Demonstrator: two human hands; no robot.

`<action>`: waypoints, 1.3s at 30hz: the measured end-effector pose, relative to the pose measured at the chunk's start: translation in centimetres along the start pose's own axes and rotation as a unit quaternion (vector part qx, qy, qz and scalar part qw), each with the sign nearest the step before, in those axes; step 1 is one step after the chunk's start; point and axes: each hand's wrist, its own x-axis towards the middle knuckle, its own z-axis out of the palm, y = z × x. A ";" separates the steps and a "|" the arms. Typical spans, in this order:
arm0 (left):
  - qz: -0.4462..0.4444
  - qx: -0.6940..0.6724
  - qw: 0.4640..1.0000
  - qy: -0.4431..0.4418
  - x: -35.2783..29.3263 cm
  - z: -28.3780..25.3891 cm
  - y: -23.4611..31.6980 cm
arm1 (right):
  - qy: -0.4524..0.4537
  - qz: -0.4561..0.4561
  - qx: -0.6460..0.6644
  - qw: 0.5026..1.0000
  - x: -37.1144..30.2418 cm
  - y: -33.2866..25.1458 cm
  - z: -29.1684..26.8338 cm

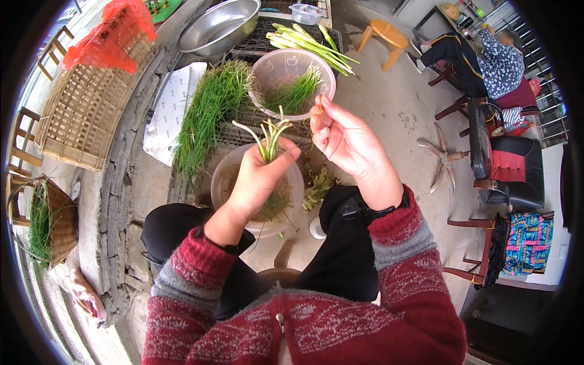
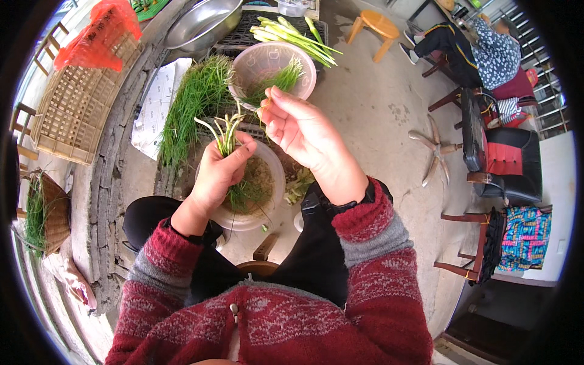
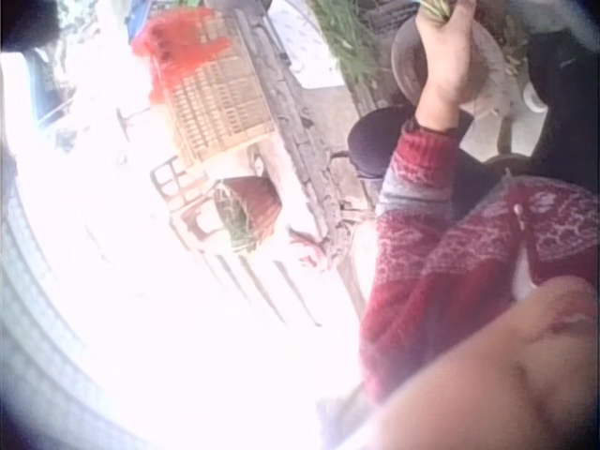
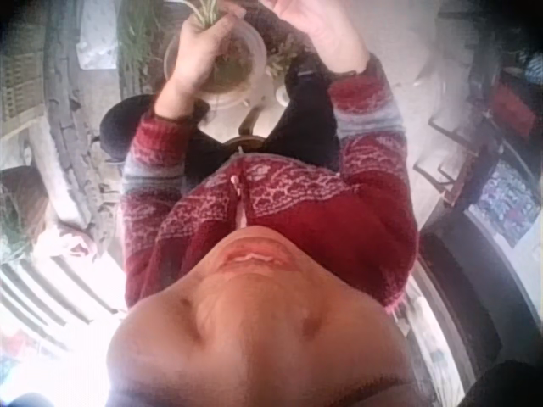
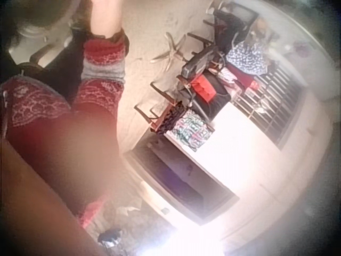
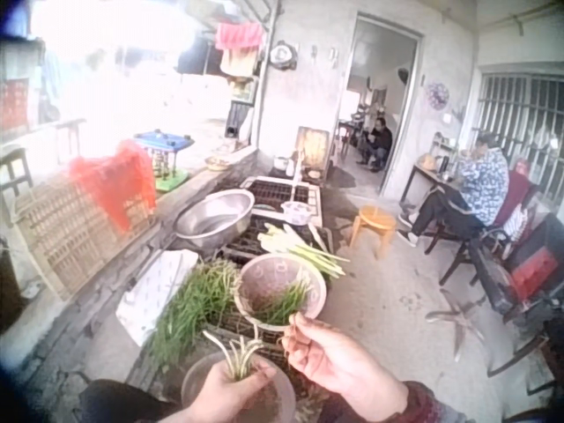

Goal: The person is trimming green vegetables, removing unwanted parts and placing them into a container. The task involves handling the vegetables with both hands, carefully separating and discarding the trimmed portions.

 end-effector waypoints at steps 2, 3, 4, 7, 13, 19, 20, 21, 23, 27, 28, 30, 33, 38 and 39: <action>0.025 0.006 1.000 0.007 0.3 -0.1 0.0 | -0.011 0.003 0.004 1.000 0.0 -0.2 -0.1; 0.041 0.014 0.999 0.006 0.3 0.0 -0.1 | -0.019 0.005 0.007 1.000 0.0 -0.2 -0.1; 0.057 0.022 0.998 0.005 0.3 0.0 -0.1 | -0.016 0.008 0.011 1.000 0.0 -0.3 -0.1; 0.045 0.019 0.999 -0.007 0.4 0.4 -0.3 | -0.012 0.005 0.011 1.000 -0.1 -0.4 -0.2; 0.047 0.016 0.999 -0.018 0.6 0.9 -0.6 | -0.003 -0.003 0.014 1.000 -0.4 -0.3 -0.2; 0.039 0.002 0.998 -0.043 0.8 1.5 -1.2 | -0.023 0.022 0.022 0.999 -0.3 -0.6 -0.4; 0.038 0.007 0.998 -0.044 0.8 1.5 -1.3 | -0.028 0.026 0.017 0.999 -0.3 -0.6 -0.5; 0.035 0.012 0.998 -0.043 0.8 1.5 -1.4 | -0.030 0.030 0.015 0.999 -0.3 -0.6 -0.5; 0.004 0.014 1.000 -0.026 0.8 1.5 -1.5 | -0.039 0.041 0.028 0.998 -0.3 -0.4 -0.6; 0.047 -0.001 0.999 -0.028 0.8 1.8 -1.9 | -0.030 0.050 0.022 0.998 -0.2 -0.1 -0.6; 0.039 0.000 0.999 -0.025 0.7 1.7 -2.0 | -0.025 0.047 0.023 0.998 -0.2 -0.1 -0.6; 0.023 -0.006 0.999 -0.024 0.7 1.6 -1.9 | -0.026 0.040 0.022 0.999 -0.2 -0.2 -0.7; 0.007 0.002 1.000 -0.025 0.7 1.3 -1.7 | -0.029 0.034 0.034 0.998 -0.3 -0.3 -1.0; -0.014 -0.061 0.997 -0.043 0.6 0.9 -1.6 | -0.062 0.012 0.079 0.995 0.1 -0.6 -2.0; -0.017 -0.067 0.997 -0.045 0.6 0.8 -1.6 | -0.064 0.008 0.089 0.994 0.1 -0.7 -2.1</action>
